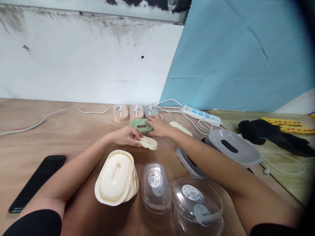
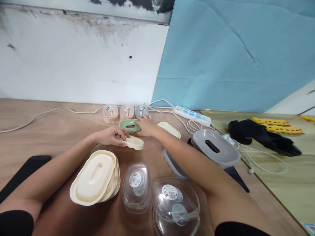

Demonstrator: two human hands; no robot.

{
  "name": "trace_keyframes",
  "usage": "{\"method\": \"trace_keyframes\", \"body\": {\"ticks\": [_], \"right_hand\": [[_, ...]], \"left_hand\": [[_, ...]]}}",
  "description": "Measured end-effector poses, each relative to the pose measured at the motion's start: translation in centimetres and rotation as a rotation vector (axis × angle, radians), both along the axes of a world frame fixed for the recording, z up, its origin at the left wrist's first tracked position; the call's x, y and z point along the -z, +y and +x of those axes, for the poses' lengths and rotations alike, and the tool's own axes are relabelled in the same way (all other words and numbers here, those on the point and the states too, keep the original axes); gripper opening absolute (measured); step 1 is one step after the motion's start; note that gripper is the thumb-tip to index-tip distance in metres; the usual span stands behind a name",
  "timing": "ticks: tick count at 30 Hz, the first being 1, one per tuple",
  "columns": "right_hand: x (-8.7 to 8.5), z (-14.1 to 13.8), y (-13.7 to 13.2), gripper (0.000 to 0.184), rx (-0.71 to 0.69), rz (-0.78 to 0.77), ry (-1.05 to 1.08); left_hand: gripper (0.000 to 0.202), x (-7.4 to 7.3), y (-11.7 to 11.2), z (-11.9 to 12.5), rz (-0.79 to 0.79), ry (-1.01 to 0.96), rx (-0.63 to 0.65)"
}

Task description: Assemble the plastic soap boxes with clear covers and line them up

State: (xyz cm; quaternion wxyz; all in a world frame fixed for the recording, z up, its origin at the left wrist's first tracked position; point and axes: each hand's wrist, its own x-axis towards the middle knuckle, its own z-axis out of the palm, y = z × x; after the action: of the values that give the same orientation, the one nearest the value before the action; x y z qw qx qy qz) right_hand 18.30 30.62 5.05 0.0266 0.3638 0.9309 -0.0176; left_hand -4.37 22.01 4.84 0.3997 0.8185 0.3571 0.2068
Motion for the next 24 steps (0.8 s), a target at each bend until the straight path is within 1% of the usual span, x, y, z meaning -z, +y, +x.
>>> {"method": "trace_keyframes", "body": {"ticks": [3, 7, 10, 13, 15, 17, 19, 20, 21, 22, 23, 24], "right_hand": [[-0.1, 0.1, -0.2, 0.066, -0.005, 0.015, -0.001], [-0.2, 0.0, -0.1, 0.061, -0.013, -0.022, 0.117], [-0.3, 0.3, 0.2, 0.07, 0.013, -0.06, 0.252], [-0.7, 1.0, 0.3, 0.083, 0.099, -0.06, 0.37], [-1.2, 1.6, 0.3, 0.089, 0.143, -0.074, 0.407], [-1.8, 2.1, 0.1, 0.094, 0.164, -0.091, 0.403], [-2.5, 2.6, -0.1, 0.095, 0.164, -0.107, 0.392], [-2.8, 2.8, -0.3, 0.093, 0.158, -0.113, 0.393], [-3.0, 3.0, -0.4, 0.092, 0.15, -0.117, 0.399], [-3.2, 3.3, -0.4, 0.092, 0.142, -0.121, 0.405], [-3.3, 3.5, -0.5, 0.092, 0.139, -0.126, 0.414], [-3.4, 3.6, -0.5, 0.092, 0.145, -0.134, 0.426]], "left_hand": [[0.032, 0.2, 0.0, 0.2, 0.028, 0.109, 0.047], [0.04, 0.7, 0.2, 0.3, 0.031, 0.187, 0.058], [0.047, 0.8, 0.2, 0.1, 0.012, 0.228, 0.063], [0.055, 0.3, 0.0, 0.0, -0.005, 0.268, 0.06], [0.06, 0.1, -0.2, 0.0, -0.037, 0.251, 0.044], [0.062, -0.1, -0.3, -0.1, -0.071, 0.182, 0.017], [0.055, -0.2, -0.2, -0.1, -0.074, 0.054, -0.056], [0.047, -0.2, -0.1, -0.1, -0.058, -0.026, -0.127], [0.041, -0.3, 0.0, -0.2, -0.026, -0.103, -0.224], [0.039, -0.3, 0.1, -0.3, 0.02, -0.164, -0.333], [0.04, -0.3, 0.2, -0.3, 0.071, -0.2, -0.431], [0.042, -0.3, 0.3, -0.4, 0.127, -0.207, -0.493]]}}
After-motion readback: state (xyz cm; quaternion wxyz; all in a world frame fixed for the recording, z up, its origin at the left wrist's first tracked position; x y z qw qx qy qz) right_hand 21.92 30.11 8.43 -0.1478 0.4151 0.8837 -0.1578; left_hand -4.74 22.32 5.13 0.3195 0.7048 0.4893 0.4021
